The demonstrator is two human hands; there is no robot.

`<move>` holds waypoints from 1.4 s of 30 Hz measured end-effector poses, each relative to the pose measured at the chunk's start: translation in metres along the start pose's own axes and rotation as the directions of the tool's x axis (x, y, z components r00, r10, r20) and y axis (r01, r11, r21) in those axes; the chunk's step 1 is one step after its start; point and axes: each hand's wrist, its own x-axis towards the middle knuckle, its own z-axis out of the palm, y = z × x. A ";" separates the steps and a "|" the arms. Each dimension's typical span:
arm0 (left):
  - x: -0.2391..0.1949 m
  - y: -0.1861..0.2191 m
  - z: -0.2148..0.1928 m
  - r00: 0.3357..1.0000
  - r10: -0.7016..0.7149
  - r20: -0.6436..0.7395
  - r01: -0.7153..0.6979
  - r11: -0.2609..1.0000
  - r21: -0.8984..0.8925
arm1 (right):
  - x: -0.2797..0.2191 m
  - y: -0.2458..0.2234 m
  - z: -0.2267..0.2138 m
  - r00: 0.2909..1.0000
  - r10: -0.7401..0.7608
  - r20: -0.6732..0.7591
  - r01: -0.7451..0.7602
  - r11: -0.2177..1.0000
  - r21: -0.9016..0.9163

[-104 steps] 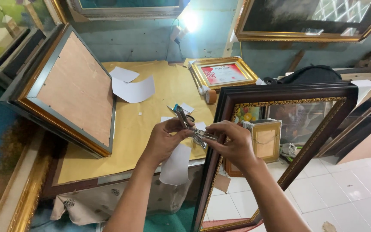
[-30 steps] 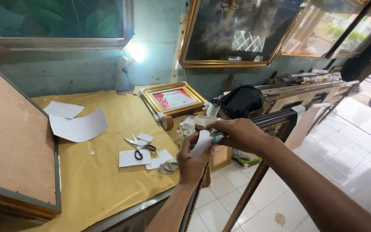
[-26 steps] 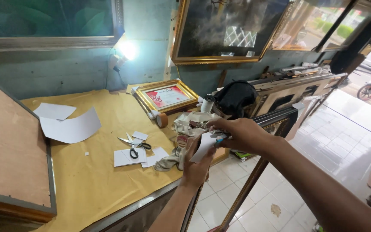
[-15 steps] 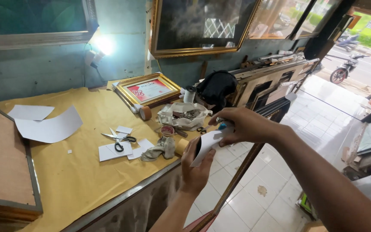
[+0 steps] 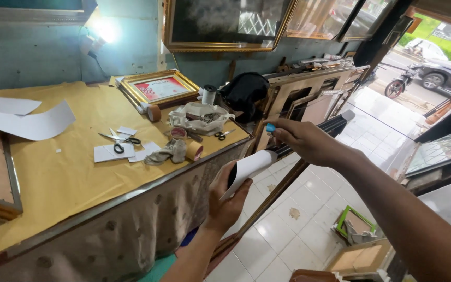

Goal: Protecting picture frame corners by wrapping them with paper and securing them with a hand tool.

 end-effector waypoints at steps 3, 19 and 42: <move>-0.016 0.018 0.008 1.000 0.005 0.027 -0.006 1.000 0.012 | -0.025 0.003 0.005 0.999 0.044 0.005 -0.045 0.994 0.101; -0.090 0.071 0.046 0.991 0.054 0.122 -0.052 0.998 -0.022 | -0.135 -0.004 0.003 0.983 0.131 0.130 -0.067 0.910 -0.410; -0.152 0.095 0.078 0.985 0.108 0.137 -0.112 0.994 0.017 | -0.209 0.007 0.032 0.960 -0.037 0.278 0.272 0.361 -0.892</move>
